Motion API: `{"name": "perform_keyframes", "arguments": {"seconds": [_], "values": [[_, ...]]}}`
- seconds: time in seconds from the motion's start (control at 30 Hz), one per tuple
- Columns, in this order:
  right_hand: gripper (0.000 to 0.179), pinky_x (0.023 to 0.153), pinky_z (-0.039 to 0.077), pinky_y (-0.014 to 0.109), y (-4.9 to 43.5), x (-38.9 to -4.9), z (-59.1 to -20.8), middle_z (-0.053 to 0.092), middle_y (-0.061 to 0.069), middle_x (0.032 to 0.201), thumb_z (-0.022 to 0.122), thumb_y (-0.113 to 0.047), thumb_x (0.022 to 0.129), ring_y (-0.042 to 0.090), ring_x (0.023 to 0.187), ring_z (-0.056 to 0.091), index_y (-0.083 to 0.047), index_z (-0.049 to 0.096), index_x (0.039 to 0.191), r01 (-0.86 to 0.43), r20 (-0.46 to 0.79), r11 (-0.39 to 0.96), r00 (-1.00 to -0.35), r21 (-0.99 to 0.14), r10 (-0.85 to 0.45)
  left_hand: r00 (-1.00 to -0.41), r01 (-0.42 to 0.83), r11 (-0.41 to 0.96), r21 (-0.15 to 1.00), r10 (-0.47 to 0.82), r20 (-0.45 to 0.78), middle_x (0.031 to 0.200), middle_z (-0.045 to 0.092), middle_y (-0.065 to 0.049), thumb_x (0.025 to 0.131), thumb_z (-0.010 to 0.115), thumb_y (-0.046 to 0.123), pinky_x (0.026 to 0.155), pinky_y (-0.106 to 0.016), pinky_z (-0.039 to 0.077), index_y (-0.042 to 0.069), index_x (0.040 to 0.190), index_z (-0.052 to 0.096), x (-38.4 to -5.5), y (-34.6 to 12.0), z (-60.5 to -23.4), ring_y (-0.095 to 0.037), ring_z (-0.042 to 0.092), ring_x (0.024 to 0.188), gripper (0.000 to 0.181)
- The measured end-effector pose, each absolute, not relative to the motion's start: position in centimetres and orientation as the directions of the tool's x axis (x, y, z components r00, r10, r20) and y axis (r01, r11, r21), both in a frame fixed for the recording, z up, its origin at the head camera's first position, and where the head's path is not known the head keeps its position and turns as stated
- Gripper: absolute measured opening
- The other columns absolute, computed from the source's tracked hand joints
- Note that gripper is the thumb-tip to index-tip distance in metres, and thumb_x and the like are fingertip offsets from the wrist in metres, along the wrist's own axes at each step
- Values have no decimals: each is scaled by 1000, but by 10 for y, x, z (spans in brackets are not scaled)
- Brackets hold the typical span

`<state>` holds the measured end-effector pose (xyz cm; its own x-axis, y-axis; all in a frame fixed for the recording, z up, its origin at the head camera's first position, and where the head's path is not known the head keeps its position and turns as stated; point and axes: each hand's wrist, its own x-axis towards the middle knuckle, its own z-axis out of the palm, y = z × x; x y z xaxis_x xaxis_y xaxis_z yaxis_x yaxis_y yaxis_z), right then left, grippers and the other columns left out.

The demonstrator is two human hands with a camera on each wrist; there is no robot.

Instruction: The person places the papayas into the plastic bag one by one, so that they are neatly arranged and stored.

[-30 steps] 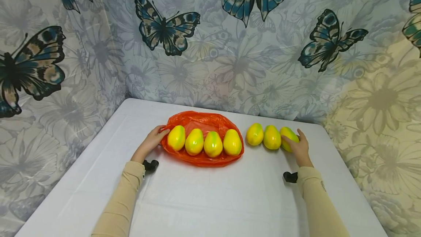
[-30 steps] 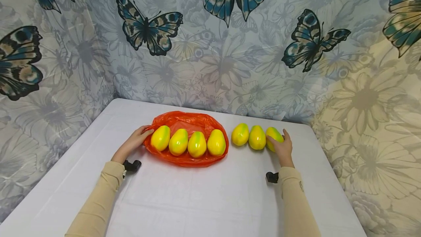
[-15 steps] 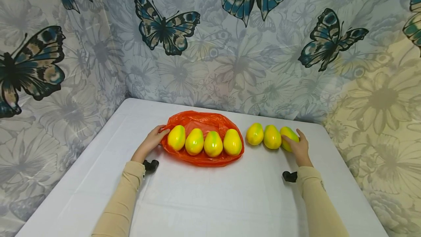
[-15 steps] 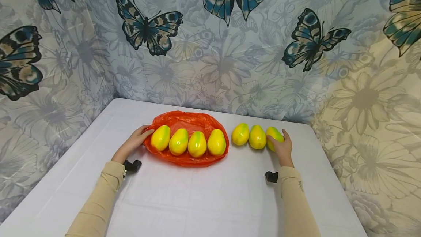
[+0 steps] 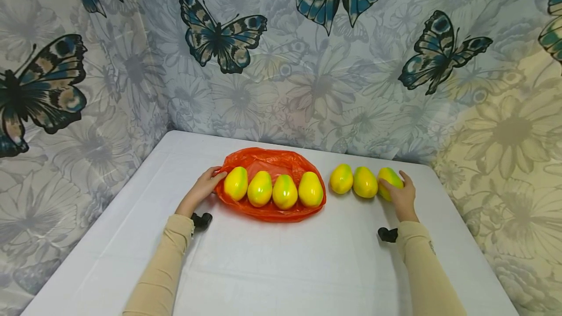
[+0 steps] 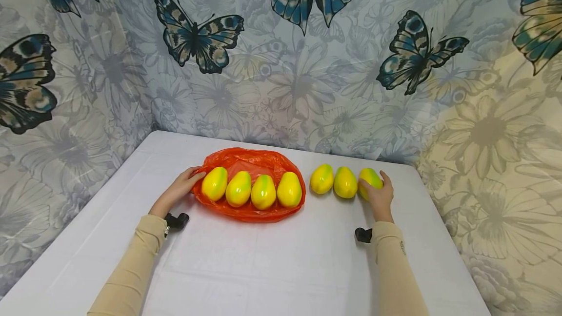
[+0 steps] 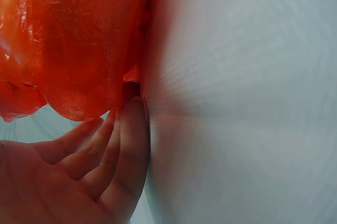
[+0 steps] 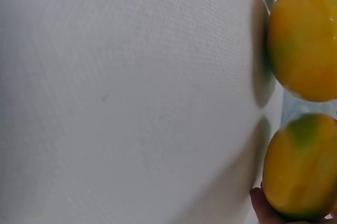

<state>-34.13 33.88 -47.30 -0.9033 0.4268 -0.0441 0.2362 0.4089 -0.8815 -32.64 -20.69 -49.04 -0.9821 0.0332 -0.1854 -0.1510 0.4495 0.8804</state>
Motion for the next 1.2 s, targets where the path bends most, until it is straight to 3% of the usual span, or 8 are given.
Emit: {"name": "perform_keyframes", "arguments": {"seconds": [0.57, 1.2], "values": [[74, 119, 26, 48, 339, -340, -463, 27, 17, 160, 63, -26, 92, 36, 145, 29, -11, 27, 154, 219, -3, 379, -869, -899, 494, -978, -166, 464, 870, 33, -204, 148, 40, -26, 101, 44, 46, 77, -26, 51, 3, 151, 28, -326, -207, -489, -32, 55, 110, 68], [72, 117, 30, 44, 315, -352, -429, 29, 8, 159, 66, -31, 91, 29, 141, 32, -16, 32, 153, 136, 32, 299, -868, -944, 495, -980, -159, 459, 874, 34, -196, 147, 41, -26, 101, 44, 45, 73, -23, 49, 3, 151, 29, -327, -207, -490, -31, 55, 107, 67]]}}
